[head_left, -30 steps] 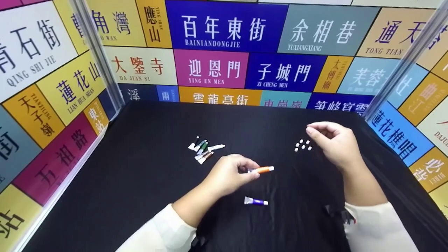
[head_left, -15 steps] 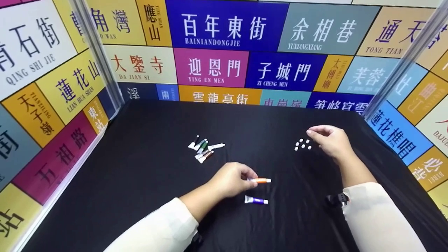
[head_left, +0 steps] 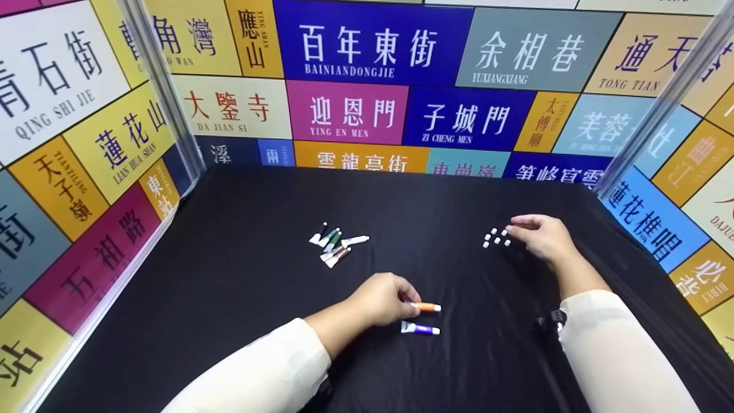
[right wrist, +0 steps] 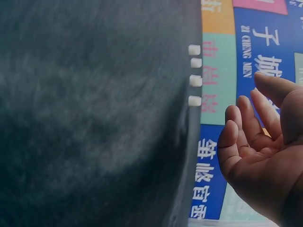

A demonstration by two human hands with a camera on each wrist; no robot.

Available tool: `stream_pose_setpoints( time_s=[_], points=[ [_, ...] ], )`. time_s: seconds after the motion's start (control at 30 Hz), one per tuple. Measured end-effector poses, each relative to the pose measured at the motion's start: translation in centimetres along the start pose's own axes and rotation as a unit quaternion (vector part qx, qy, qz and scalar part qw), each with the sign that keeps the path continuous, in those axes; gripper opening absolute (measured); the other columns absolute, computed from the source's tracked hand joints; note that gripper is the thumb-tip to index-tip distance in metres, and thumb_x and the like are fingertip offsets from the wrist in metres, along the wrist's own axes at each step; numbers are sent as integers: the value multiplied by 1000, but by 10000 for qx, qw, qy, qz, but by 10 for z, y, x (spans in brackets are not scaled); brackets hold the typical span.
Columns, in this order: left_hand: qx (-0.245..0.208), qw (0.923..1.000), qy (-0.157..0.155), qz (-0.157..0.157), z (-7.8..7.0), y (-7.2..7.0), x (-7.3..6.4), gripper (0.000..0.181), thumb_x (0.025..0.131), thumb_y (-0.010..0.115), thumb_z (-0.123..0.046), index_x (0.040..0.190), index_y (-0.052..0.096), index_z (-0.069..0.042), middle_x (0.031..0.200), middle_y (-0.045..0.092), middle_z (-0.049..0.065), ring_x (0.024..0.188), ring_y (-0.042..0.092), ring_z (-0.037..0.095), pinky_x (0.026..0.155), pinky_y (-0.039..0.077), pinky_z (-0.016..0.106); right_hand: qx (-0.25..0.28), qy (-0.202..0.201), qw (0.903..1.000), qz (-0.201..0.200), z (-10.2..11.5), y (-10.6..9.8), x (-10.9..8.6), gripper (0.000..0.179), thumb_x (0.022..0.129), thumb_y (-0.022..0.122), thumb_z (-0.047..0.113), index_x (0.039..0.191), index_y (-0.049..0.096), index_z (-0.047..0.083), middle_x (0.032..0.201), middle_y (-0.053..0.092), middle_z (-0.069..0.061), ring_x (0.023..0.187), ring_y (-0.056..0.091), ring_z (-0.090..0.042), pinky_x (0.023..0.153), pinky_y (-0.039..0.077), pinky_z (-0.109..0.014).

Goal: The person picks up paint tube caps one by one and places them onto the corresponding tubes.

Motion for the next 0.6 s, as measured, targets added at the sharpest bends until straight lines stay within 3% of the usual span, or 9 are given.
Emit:
stream_pose_setpoints(
  time_s=[0.13,0.2,0.43,0.6],
  points=[
    [43,9999,-41,113,4,2,1,6,89,84,-20,94,85,-17,81,79,-7,73,53,4,70,43,20,177,87,9996,214,-10,4,3,52,102,73,26,143,64,-4,134,74,-14,85,63,8,76,60,-21],
    [27,9999,-77,149,5,4,1,6,88,84,-20,94,85,-17,81,79,-7,72,53,3,70,43,20,377,182,9985,357,-16,8,4,54,103,72,23,147,60,-6,141,71,-16,87,64,11,79,61,-22],
    [22,9996,-135,242,6,5,1,6,89,84,-19,94,85,-16,81,78,-7,73,52,4,71,43,20,1127,552,9893,747,-34,18,8,61,103,69,11,155,46,-10,124,75,10,90,67,13,84,61,-21],
    [87,9995,-164,265,7,4,2,6,88,84,-18,94,85,-16,81,78,-7,73,52,5,70,43,20,1313,609,9848,963,-35,22,12,67,101,72,9,158,41,-10,117,75,17,93,68,13,85,58,-18]
  ],
)
Point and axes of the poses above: each hand's wrist, its own x-axis towards the middle knuckle, its own y-axis out of the palm, z = x × y, the point moved 8 cm from there along x, towards the middle knuckle
